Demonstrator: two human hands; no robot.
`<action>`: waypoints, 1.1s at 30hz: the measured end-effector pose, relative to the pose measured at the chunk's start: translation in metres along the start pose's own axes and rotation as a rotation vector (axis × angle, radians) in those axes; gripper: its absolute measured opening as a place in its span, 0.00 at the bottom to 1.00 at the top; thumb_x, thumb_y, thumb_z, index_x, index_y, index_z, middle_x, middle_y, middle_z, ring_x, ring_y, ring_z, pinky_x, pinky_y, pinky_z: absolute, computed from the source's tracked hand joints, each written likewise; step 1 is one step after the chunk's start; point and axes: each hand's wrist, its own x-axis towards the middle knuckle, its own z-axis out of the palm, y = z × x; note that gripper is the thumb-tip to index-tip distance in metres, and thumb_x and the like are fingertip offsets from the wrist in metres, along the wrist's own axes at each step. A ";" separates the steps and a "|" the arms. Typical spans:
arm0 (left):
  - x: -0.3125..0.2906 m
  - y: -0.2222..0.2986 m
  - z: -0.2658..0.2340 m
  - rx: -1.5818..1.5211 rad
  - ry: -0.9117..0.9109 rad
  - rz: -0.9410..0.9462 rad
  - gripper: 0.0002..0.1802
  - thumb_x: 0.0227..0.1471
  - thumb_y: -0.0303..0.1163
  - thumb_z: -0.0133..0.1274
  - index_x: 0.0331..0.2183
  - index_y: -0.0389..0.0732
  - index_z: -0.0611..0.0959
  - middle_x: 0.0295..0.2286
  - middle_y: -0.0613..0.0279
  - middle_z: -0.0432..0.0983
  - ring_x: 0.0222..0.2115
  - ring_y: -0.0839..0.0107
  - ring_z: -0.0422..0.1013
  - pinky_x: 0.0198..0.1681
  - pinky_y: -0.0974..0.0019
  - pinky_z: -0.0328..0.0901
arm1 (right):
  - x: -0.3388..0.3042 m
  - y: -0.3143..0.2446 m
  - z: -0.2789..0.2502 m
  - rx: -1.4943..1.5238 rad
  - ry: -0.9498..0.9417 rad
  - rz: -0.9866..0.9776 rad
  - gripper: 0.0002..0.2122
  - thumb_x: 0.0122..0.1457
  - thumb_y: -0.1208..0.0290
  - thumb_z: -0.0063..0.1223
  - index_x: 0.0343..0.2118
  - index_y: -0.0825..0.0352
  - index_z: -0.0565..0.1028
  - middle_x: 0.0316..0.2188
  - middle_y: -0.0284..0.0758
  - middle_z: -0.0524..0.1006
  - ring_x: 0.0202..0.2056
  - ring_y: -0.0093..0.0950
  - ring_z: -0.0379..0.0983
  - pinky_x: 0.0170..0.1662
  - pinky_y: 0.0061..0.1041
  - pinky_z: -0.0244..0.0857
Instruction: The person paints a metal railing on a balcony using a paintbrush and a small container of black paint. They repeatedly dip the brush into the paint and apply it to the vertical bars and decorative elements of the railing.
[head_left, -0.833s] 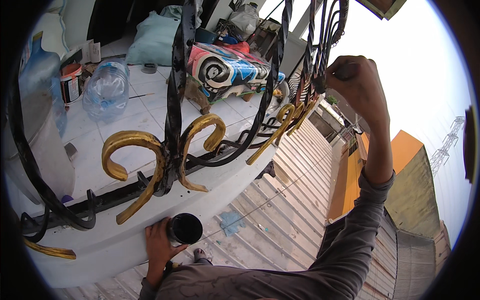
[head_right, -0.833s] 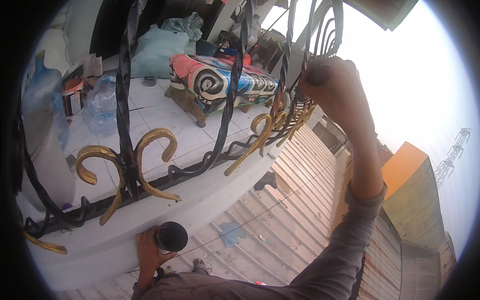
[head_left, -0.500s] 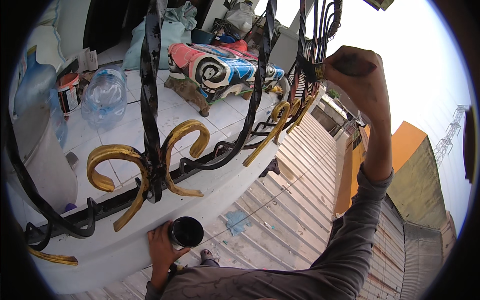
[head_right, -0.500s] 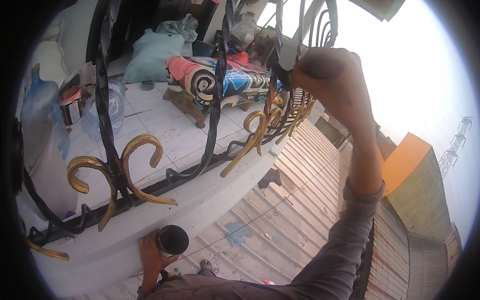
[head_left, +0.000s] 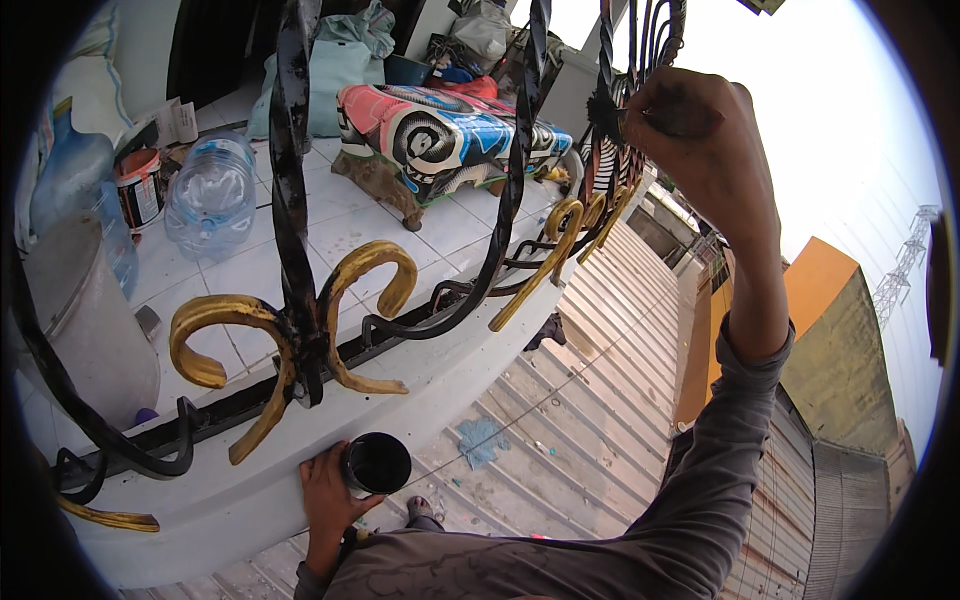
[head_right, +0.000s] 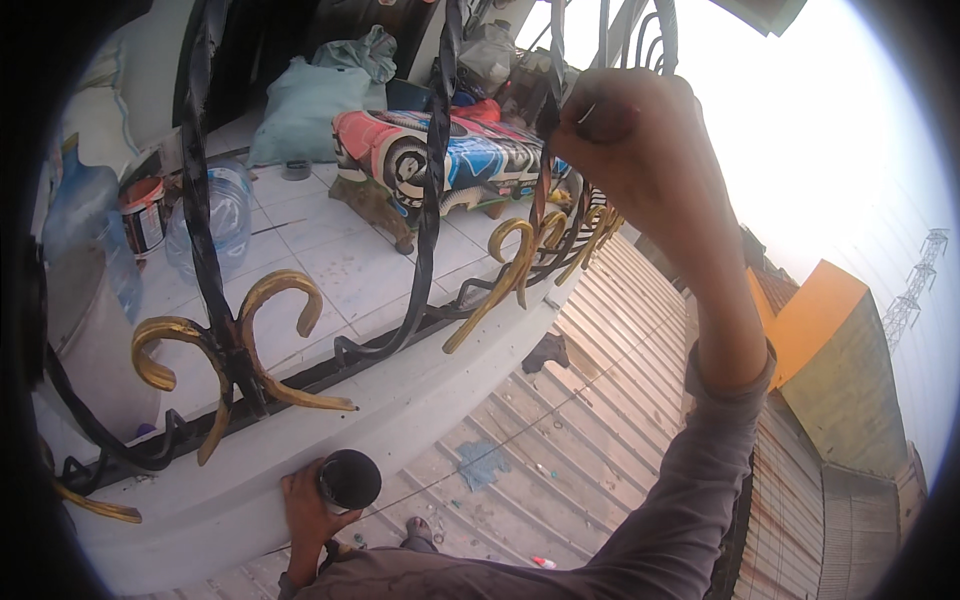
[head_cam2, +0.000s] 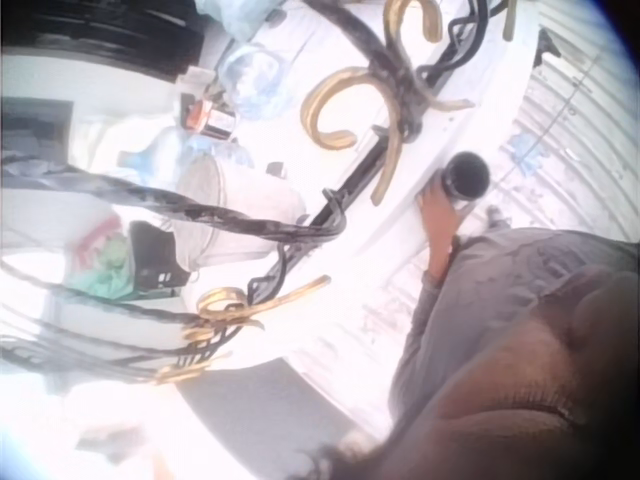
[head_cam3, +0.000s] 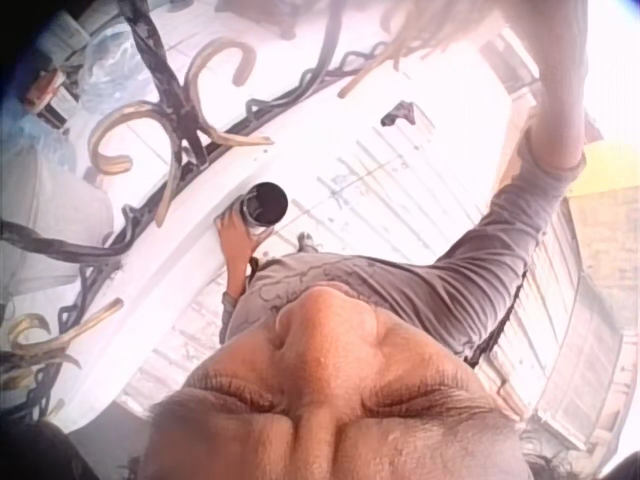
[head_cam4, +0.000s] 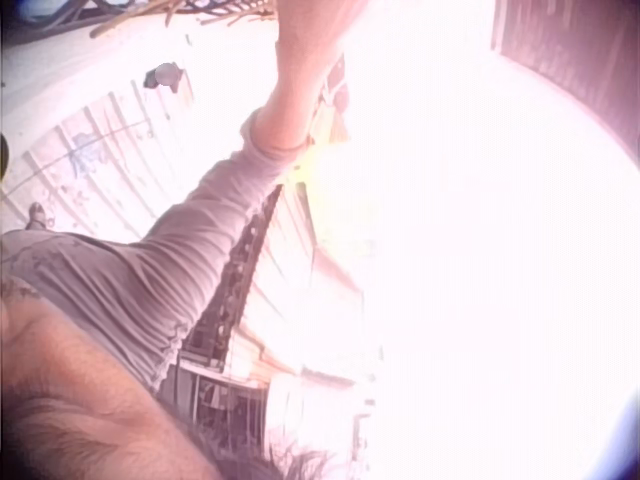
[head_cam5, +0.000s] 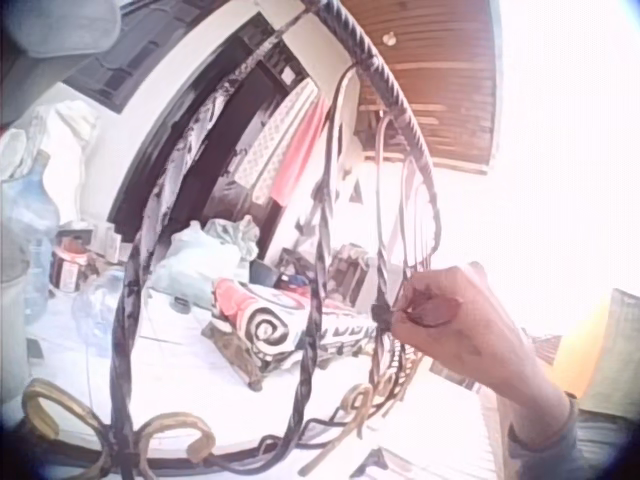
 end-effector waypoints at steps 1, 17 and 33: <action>0.000 0.000 0.001 -0.004 0.015 0.007 0.61 0.20 0.56 0.77 0.56 0.38 0.74 0.47 0.50 0.76 0.50 0.51 0.70 0.58 0.48 0.57 | 0.000 -0.001 -0.001 -0.109 -0.091 0.056 0.04 0.57 0.81 0.63 0.34 0.73 0.79 0.27 0.35 0.84 0.28 0.18 0.80 0.35 0.18 0.72; 0.002 0.005 -0.002 -0.004 0.004 -0.020 0.59 0.20 0.50 0.79 0.56 0.39 0.74 0.48 0.53 0.75 0.50 0.52 0.68 0.57 0.50 0.59 | -0.039 0.032 0.023 0.174 0.202 0.019 0.05 0.60 0.77 0.65 0.37 0.72 0.83 0.28 0.31 0.84 0.30 0.13 0.77 0.35 0.14 0.70; 0.003 0.006 -0.002 0.041 0.012 0.007 0.54 0.22 0.53 0.80 0.51 0.36 0.77 0.44 0.53 0.76 0.46 0.50 0.69 0.53 0.50 0.61 | -0.068 0.058 0.049 0.256 0.449 -0.171 0.05 0.55 0.83 0.64 0.34 0.72 0.83 0.28 0.35 0.83 0.29 0.19 0.82 0.34 0.18 0.75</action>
